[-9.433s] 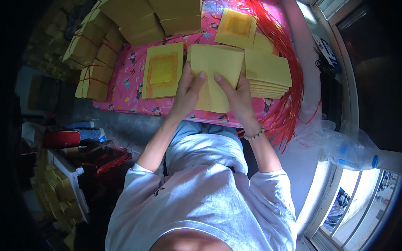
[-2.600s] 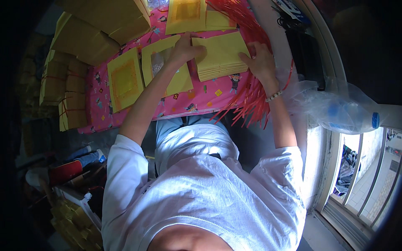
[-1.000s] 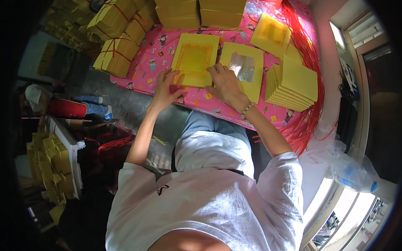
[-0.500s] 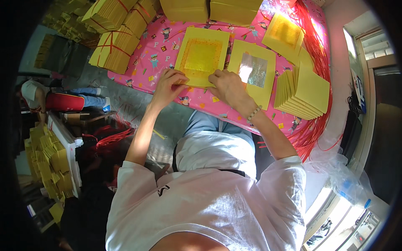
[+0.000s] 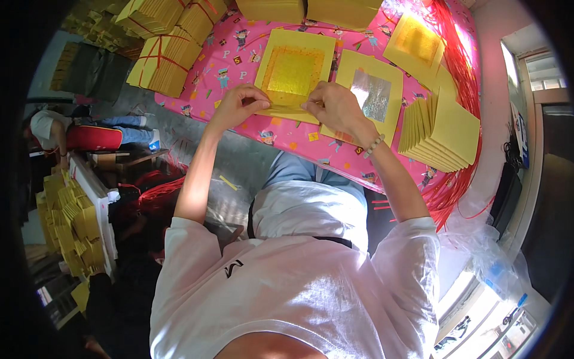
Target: Inspecting and sorting sheets of joss paper with foil centers for quality.
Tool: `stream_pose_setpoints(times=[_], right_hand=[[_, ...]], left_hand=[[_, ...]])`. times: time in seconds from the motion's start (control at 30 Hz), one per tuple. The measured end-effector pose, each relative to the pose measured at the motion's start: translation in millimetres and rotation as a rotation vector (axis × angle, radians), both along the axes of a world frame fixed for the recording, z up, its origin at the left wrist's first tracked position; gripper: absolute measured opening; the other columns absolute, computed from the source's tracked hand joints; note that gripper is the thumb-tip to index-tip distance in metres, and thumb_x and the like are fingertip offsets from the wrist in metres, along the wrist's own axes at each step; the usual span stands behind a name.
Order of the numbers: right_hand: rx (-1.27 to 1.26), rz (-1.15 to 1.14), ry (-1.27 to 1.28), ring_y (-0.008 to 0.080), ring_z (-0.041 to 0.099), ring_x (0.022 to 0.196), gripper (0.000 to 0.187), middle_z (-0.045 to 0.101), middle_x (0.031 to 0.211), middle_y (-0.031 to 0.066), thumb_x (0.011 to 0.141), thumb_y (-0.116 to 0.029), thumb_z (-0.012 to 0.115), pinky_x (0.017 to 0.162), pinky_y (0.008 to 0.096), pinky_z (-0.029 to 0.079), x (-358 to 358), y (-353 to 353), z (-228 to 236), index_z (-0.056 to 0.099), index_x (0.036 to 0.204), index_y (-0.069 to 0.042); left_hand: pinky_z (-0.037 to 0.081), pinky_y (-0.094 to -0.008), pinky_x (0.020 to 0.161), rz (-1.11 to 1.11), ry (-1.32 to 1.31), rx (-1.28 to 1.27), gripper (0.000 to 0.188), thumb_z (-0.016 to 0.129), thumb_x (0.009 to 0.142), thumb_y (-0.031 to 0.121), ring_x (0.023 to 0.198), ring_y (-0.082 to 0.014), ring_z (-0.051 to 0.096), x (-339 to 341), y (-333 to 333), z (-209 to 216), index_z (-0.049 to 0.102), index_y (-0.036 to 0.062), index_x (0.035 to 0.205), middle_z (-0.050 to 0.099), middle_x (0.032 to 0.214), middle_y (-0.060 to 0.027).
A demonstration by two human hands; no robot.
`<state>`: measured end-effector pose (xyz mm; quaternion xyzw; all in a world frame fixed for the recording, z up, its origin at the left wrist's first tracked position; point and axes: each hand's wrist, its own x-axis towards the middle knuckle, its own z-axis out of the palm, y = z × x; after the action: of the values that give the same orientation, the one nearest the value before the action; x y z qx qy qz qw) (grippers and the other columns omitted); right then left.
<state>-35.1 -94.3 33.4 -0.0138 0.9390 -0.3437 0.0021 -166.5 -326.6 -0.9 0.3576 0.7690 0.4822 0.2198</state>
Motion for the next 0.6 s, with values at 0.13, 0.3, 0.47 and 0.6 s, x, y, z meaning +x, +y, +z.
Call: stream_pose_setpoints(times=[0.13, 0.3, 0.47, 0.6], right_hand=[[-0.015, 0.000, -0.064, 0.0237, 0.060, 0.071, 0.018, 0.061, 0.081, 0.0105, 0.081, -0.020, 0.066, 0.065, 0.0325, 0.047, -3.6, 0.4, 2.5, 0.067, 0.080, -0.002], [-0.007, -0.009, -0.055, 0.0258, 0.060, 0.075, 0.021, 0.061, 0.082, 0.0113, 0.082, -0.023, 0.064, 0.067, 0.0350, 0.047, -3.3, 1.8, 1.0, 0.068, 0.080, -0.003], [-0.015, -0.012, -0.033, 0.0239, 0.060, 0.071, 0.019, 0.061, 0.082, 0.0109, 0.082, -0.020, 0.064, 0.065, 0.0326, 0.047, -3.0, -0.4, 0.1, 0.067, 0.081, -0.001], [-0.010, -0.032, -0.039, 0.0239, 0.060, 0.071, 0.020, 0.061, 0.083, 0.0111, 0.082, -0.021, 0.064, 0.065, 0.0324, 0.047, -2.1, -0.8, 0.2, 0.067, 0.081, -0.001]], left_hand=[[0.045, -0.0243, 0.061, -0.015, -0.143, -0.003, 0.013, 0.071, 0.078, 0.012, 0.068, -0.0096, 0.058, -7.7, 1.1, -5.7, 0.069, -0.0008, 0.081, 0.062, 0.077, -0.0045], [0.046, -0.0243, 0.061, -0.032, -0.164, -0.031, 0.015, 0.072, 0.078, 0.012, 0.068, -0.0089, 0.058, -12.8, 5.4, -5.7, 0.069, -0.0022, 0.080, 0.063, 0.075, -0.0041], [0.047, -0.0244, 0.060, -0.025, -0.177, -0.061, 0.016, 0.073, 0.076, 0.014, 0.066, -0.0092, 0.059, -17.7, 5.5, -6.9, 0.070, -0.0016, 0.080, 0.065, 0.073, -0.0050], [0.048, -0.0244, 0.060, -0.017, -0.164, -0.106, 0.017, 0.073, 0.075, 0.014, 0.066, -0.0096, 0.060, -18.0, 6.6, -4.1, 0.070, -0.0013, 0.080, 0.066, 0.073, -0.0054]])
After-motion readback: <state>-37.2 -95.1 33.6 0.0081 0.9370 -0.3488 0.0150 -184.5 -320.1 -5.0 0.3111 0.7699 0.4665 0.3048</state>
